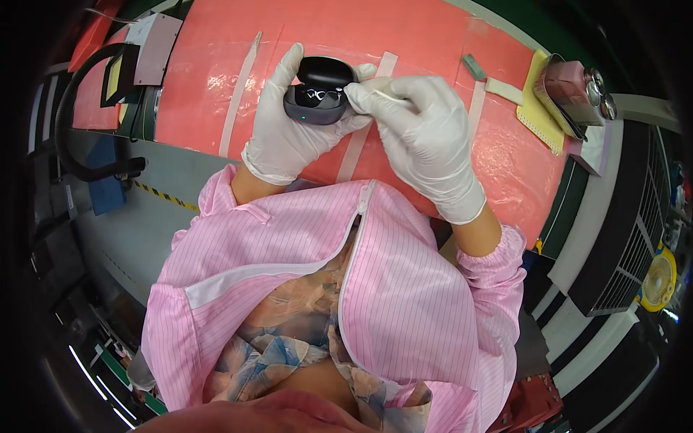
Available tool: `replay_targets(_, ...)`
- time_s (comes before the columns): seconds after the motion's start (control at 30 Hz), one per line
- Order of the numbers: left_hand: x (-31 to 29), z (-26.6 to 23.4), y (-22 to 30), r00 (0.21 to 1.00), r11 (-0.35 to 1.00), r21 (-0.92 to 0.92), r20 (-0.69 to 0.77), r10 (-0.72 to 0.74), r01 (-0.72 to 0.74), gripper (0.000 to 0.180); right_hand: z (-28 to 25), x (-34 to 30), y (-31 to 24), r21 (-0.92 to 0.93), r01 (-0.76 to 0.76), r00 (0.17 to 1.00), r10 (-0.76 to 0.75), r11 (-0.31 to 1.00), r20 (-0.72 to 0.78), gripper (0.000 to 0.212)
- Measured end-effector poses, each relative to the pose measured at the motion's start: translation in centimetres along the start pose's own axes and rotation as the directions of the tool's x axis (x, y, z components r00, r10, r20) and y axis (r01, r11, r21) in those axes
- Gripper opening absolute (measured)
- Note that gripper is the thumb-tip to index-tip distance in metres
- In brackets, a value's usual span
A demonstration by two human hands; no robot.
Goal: Inspecting and cleaning small electronic earbud cases at an industrial workstation.
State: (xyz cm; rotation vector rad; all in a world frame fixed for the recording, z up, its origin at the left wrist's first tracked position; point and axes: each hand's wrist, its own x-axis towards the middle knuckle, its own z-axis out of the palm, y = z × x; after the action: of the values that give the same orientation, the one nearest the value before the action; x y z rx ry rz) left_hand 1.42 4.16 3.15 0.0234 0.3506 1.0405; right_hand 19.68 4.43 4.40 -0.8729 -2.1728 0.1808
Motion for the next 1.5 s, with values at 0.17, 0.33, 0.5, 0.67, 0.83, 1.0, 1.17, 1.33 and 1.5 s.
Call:
replay_targets(0.17, -0.1, 1.3, -0.8, 0.994, 0.99, 0.138, -0.1, 0.04, -0.026, 0.063, -0.5, 0.0, -1.1, 0.357, -0.348, 0.898, 0.417, 0.867, -0.137, 0.03)
replay_targets(0.33, -0.2, 0.7, -1.2, 0.983, 0.979, 0.199, -0.17, 0.069, -0.034, 0.064, 0.4, -0.3, -1.9, 0.252, -0.171, 0.985, 0.163, 0.952, 0.054, 0.026)
replay_targets(0.5, -0.2, -0.8, -1.1, 0.999, 0.999, 0.046, 0.048, 0.012, -0.014, 0.063, 0.7, -0.2, -2.7, 0.2, -0.137, 0.99, 0.125, 0.97, 0.071, 0.021)
replay_targets(0.67, -0.3, 0.1, -1.4, 0.987, 0.967, 0.255, -0.148, 0.064, -0.025, 0.06, 1.0, -1.0, -0.9, 0.071, -0.177, 0.984, 0.177, 0.982, 0.005, 0.015)
replay_targets(0.83, -0.3, 0.4, -1.7, 0.978, 0.975, 0.224, -0.204, 0.051, -0.004, 0.062, 0.8, -0.8, -1.8, 0.245, -0.142, 0.983, 0.165, 0.959, -0.076, 0.028)
replay_targets(1.0, -0.6, -0.4, -1.6, 0.968, 0.979, 0.178, -0.246, -0.053, 0.099, 0.058, 0.4, -2.0, -1.5, 0.002, -0.057, 0.997, 0.057, 0.998, 0.054, 0.041)
replay_targets(1.17, -0.4, -0.1, -2.0, 0.971, 0.984, 0.121, -0.218, -0.1, 0.129, 0.066, -0.3, -2.9, -0.3, 0.011, -0.093, 0.996, 0.093, 0.996, -0.017, 0.039)
replay_targets(1.33, -0.2, 0.7, -1.3, 0.976, 0.957, 0.257, -0.2, -0.086, 0.137, 0.072, -2.2, -5.8, 1.0, 0.12, -0.477, 0.876, 0.482, 0.871, -0.019, 0.028)
replay_targets(1.5, 0.6, -2.6, -1.2, 0.99, 0.982, 0.134, -0.064, -0.129, 0.136, 0.071, -3.6, -7.1, 4.3, -0.144, -0.467, 0.871, 0.482, 0.872, 0.097, 0.027)
